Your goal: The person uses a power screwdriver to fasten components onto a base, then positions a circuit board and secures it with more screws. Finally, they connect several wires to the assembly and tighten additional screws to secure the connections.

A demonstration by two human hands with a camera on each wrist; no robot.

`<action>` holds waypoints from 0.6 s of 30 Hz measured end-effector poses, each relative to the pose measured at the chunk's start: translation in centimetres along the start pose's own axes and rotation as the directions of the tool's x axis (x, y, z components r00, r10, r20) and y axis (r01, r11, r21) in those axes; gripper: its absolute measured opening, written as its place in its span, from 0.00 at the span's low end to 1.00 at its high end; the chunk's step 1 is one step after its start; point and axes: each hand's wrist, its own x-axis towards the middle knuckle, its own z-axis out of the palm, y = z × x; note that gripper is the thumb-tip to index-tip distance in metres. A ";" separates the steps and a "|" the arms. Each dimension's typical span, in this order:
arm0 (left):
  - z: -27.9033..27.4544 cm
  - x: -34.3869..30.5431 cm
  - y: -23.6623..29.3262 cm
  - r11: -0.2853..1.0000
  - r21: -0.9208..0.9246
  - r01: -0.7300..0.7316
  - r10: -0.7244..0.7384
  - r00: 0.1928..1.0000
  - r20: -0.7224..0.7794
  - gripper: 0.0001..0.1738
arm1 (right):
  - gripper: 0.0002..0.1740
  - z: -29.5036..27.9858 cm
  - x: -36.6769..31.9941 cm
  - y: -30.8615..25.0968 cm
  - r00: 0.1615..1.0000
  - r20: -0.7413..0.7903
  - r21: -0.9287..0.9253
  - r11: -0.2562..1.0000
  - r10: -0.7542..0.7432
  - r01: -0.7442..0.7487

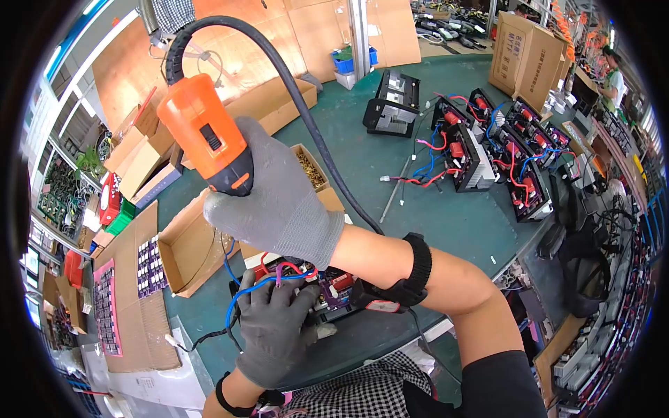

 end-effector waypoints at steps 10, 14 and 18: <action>-0.2 0.2 -0.2 0.999 -0.031 -0.017 0.016 0.999 -0.038 0.35 | 0.29 0.5 -1.2 0.3 0.994 -0.012 -0.256 0.962 -0.106 0.099; -0.1 0.2 -0.1 0.998 -0.067 -0.015 0.012 0.999 -0.045 0.34 | 0.29 0.1 -1.7 -0.3 0.999 -0.048 -0.192 0.981 -0.021 0.011; -0.1 0.0 0.0 0.998 -0.068 0.004 -0.006 1.000 -0.020 0.33 | 0.26 0.3 -1.7 -0.3 0.999 -0.047 -0.028 1.000 -0.008 0.006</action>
